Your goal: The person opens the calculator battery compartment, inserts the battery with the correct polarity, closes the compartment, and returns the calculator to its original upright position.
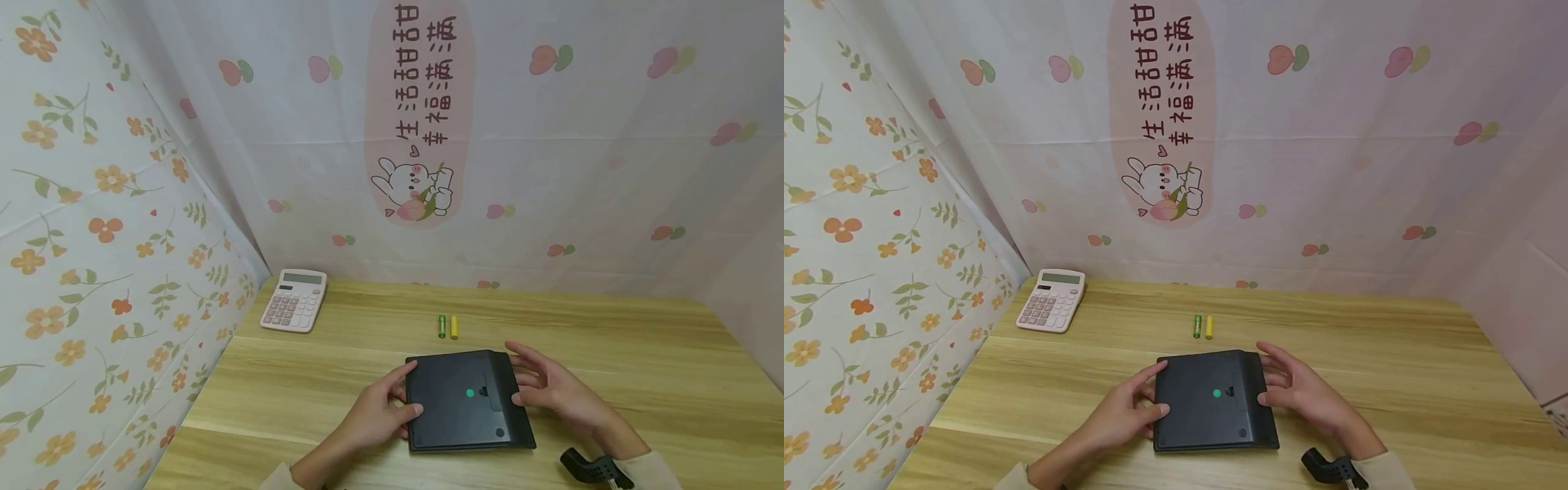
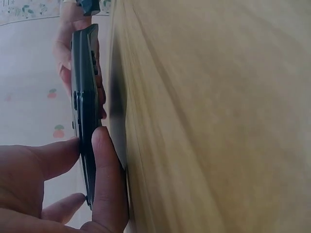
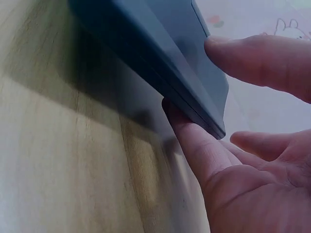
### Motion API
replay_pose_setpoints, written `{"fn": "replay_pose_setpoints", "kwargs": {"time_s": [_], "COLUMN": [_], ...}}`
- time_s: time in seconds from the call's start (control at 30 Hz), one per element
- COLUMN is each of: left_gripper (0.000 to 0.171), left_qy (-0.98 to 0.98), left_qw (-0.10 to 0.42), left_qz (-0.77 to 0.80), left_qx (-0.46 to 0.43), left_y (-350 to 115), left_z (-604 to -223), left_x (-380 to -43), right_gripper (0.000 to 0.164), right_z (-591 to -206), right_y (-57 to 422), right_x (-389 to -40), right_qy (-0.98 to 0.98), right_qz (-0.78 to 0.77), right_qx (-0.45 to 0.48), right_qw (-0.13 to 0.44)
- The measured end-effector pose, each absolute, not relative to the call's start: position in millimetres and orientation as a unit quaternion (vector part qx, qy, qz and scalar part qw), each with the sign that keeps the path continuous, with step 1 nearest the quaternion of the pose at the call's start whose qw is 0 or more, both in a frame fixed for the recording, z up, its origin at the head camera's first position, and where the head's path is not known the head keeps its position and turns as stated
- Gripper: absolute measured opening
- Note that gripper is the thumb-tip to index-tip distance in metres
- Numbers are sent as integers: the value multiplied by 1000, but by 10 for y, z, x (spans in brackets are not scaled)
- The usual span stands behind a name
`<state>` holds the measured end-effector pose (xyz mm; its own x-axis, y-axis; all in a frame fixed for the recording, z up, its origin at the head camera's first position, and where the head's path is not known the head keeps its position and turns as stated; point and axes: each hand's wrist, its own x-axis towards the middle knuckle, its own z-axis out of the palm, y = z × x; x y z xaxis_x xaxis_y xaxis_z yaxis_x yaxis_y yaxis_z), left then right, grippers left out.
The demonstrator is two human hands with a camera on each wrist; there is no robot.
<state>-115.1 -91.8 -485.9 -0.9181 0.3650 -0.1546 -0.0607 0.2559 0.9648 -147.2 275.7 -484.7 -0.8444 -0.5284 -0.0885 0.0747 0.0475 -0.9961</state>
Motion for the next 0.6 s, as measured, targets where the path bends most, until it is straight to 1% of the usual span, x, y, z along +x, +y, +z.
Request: {"fn": "replay_pose_setpoints", "kwargs": {"time_s": [0.1, 0.33, 0.6], "left_gripper": [74, 76, 82], "left_qy": [778, 793, 785], "left_qw": [176, 164, 189], "left_qz": [593, 573, 576], "left_qx": [107, 131, 128], "left_y": [-928, -952, -973], "left_z": [-4851, -4861, -4828], "left_x": [-1167, -1221, -1294], "right_gripper": [99, 93, 91], "right_z": [-4841, -4844, -4857], "right_y": [2747, 2726, 2723], "right_x": [-1467, -1484, -1499], "right_qy": [692, 711, 718], "right_qz": [-665, -650, -644], "right_qx": [-166, -161, -155], "right_qw": [225, 215, 213]}}
